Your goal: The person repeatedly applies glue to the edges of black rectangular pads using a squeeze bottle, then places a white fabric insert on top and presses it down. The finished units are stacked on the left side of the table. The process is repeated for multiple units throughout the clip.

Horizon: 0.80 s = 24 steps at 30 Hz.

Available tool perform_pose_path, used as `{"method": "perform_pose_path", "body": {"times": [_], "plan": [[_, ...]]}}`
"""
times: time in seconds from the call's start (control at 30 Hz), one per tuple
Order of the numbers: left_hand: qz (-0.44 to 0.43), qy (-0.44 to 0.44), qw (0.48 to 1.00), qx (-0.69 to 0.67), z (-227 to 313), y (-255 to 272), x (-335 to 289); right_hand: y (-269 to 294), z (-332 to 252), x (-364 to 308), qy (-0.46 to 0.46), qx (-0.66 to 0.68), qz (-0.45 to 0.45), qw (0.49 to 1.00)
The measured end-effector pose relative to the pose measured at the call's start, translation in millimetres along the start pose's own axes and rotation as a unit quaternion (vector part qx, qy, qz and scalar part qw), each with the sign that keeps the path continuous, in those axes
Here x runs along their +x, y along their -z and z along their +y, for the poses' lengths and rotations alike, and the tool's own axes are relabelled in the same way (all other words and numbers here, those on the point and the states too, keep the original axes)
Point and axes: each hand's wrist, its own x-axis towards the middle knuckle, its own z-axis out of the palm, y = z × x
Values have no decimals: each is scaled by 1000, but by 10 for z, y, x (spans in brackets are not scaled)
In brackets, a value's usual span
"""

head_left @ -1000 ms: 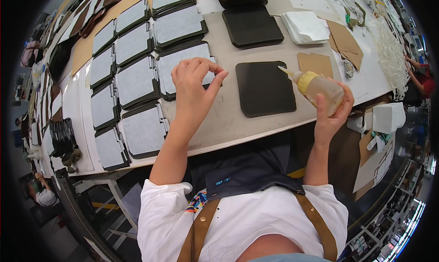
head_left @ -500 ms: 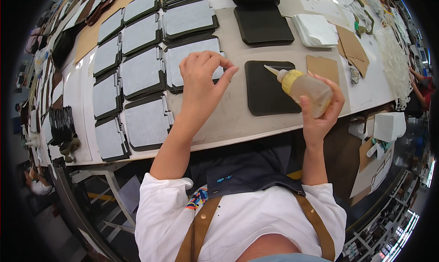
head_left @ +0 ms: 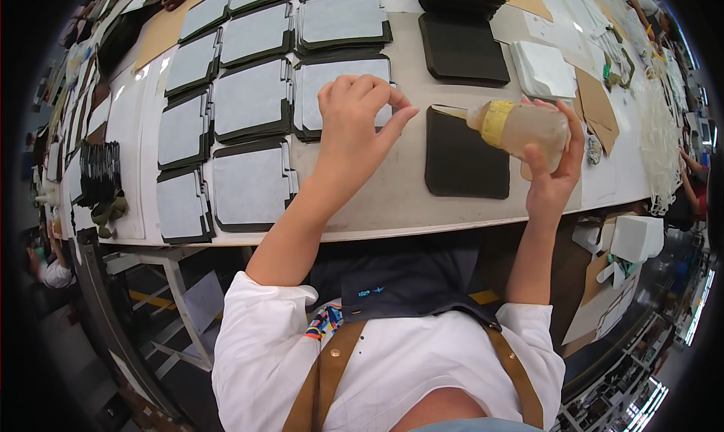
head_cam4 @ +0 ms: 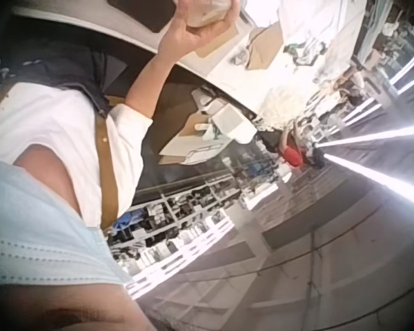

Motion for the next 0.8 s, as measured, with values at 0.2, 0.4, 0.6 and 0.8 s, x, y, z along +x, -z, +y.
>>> {"method": "perform_pose_path", "body": {"times": [0.2,0.4,0.6,0.8], "plan": [[3,-5,1000,-4,-28,-6,-8,127,65,258,-52,12,-41,998],[5,-2,1000,4,-28,-12,-6,126,144,332,-53,-5,-58,997],[7,-2,1000,12,-33,-11,-8,213,172,346,-68,-23,-72,995],[6,-5,1000,16,-52,-23,-7,316,230,288,-67,-14,-91,994]]}}
